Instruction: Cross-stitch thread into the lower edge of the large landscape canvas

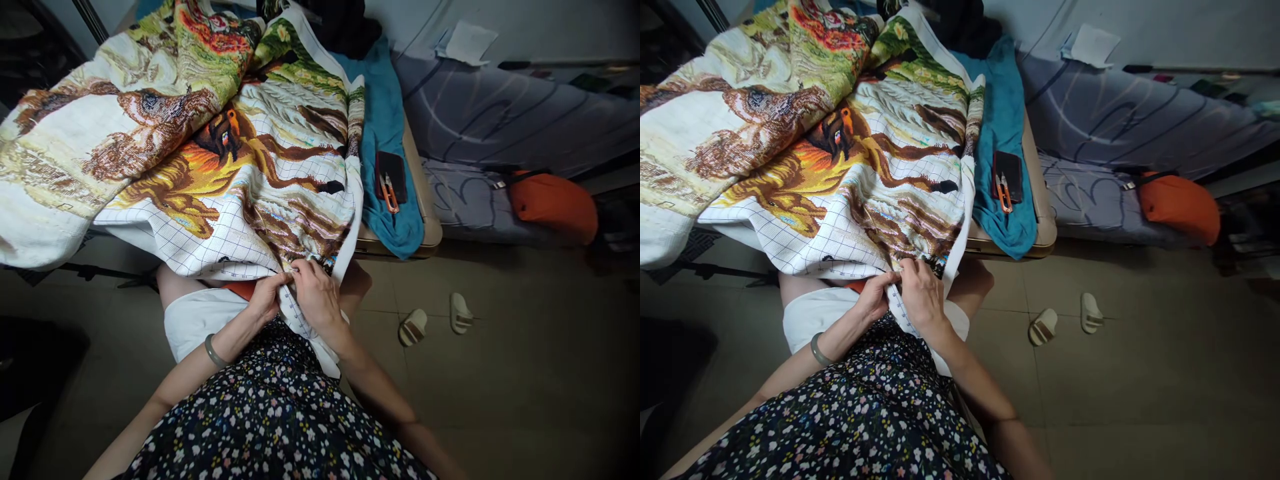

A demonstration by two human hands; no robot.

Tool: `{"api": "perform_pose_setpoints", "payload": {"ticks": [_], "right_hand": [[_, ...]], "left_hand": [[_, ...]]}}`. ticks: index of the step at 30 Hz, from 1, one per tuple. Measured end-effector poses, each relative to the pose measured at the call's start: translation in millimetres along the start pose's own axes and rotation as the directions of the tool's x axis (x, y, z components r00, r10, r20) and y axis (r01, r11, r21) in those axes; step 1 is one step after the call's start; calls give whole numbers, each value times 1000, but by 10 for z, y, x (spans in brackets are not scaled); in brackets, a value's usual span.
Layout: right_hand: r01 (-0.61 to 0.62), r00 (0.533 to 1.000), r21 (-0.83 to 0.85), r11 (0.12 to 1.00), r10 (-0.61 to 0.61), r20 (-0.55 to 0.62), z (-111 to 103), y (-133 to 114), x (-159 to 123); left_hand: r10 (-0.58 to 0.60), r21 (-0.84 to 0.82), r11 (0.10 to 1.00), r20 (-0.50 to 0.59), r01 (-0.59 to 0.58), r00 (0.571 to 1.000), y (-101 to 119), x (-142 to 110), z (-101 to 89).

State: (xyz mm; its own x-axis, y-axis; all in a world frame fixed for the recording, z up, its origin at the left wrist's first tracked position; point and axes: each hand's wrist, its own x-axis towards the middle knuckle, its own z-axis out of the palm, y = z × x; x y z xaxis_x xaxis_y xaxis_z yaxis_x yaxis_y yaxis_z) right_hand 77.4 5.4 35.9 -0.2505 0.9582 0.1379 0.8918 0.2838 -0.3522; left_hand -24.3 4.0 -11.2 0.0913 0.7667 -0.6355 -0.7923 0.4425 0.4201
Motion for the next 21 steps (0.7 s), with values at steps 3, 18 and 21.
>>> {"api": "perform_pose_setpoints", "payload": {"ticks": [3, 18, 21], "right_hand": [[56, 997, -100, 993, -61, -50, 33, 0, 25], [150, 912, 396, 906, 29, -410, 199, 169, -19], [55, 949, 561, 826, 131, -285, 139, 171, -52]], "left_hand": [[-4, -9, 1000, -8, 4, 1000, -2, 5, -11], [7, 11, 1000, -31, -7, 999, 35, -58, 51], [32, 11, 999, -25, -31, 999, 32, -47, 43]]}}
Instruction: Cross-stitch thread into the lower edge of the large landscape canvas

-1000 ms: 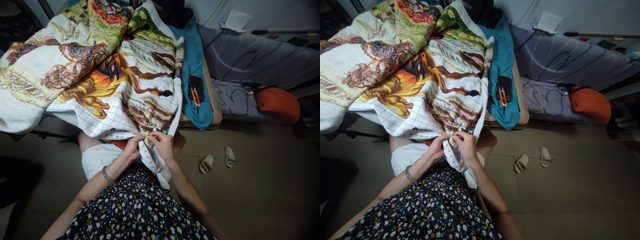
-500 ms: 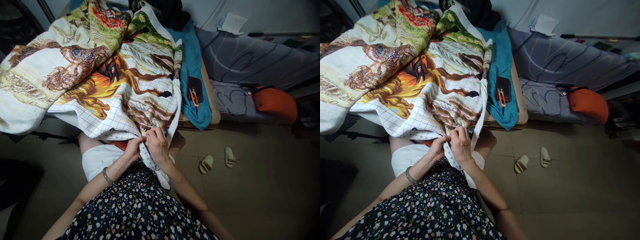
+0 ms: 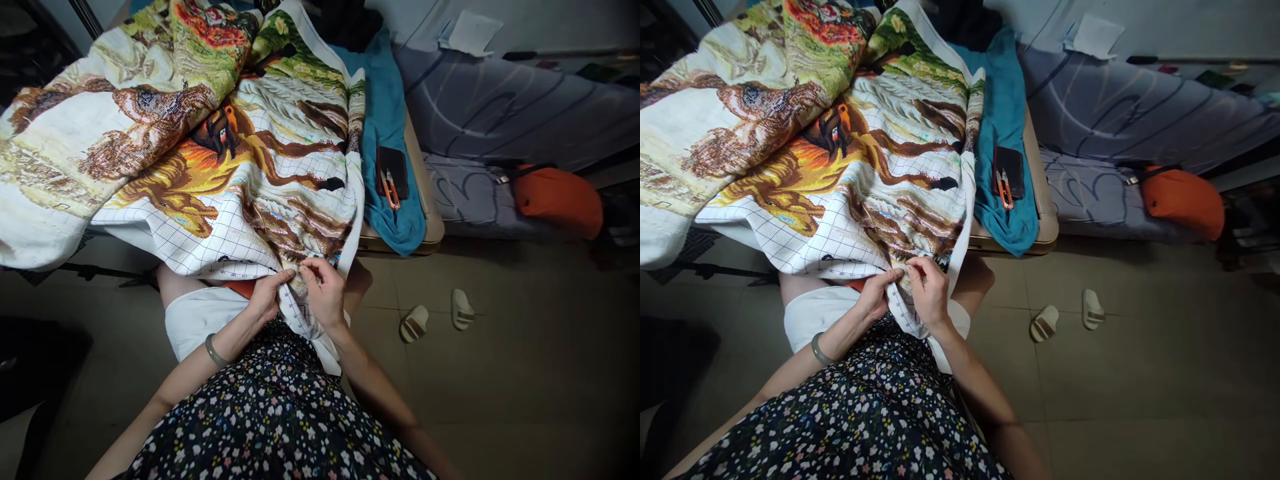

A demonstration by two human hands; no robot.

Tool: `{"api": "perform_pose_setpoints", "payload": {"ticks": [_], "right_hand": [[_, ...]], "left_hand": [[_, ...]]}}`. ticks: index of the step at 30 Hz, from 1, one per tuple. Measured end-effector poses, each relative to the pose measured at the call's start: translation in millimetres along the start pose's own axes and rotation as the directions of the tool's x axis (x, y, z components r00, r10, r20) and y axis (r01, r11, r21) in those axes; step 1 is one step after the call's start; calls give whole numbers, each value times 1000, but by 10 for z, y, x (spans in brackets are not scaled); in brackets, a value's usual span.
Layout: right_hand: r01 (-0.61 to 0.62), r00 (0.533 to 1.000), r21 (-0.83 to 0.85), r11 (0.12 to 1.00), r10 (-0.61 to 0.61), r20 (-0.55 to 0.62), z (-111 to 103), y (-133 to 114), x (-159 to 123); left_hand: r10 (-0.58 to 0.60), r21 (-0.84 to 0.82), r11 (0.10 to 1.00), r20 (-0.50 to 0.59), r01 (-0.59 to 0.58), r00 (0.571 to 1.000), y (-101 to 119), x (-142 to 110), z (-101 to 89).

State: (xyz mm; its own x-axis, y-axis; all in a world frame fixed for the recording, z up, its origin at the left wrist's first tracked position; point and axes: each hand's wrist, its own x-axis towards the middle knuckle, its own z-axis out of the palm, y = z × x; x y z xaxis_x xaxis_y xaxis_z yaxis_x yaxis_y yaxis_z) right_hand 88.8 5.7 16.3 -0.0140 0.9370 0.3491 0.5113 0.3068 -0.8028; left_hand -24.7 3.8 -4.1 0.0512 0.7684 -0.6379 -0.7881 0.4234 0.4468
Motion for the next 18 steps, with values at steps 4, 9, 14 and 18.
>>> {"api": "perform_pose_setpoints", "payload": {"ticks": [4, 9, 14, 18], "right_hand": [[21, 1000, 30, 999, -21, 2, -42, -70, -116], [28, 993, 73, 997, -37, 114, -23, -107, -241], [-145, 989, 27, 989, 144, 44, -62, -49, -189], [-147, 985, 29, 989, 144, 91, -107, 2, -111]], "left_hand": [[-8, 20, 1000, -15, 8, 1000, -15, 16, -7], [-3, 33, 999, -47, 5, 999, -22, 29, -12], [-17, 35, 999, -69, 20, 997, -11, 22, 5], [-6, 21, 1000, -66, 7, 998, -6, 11, 22]]}}
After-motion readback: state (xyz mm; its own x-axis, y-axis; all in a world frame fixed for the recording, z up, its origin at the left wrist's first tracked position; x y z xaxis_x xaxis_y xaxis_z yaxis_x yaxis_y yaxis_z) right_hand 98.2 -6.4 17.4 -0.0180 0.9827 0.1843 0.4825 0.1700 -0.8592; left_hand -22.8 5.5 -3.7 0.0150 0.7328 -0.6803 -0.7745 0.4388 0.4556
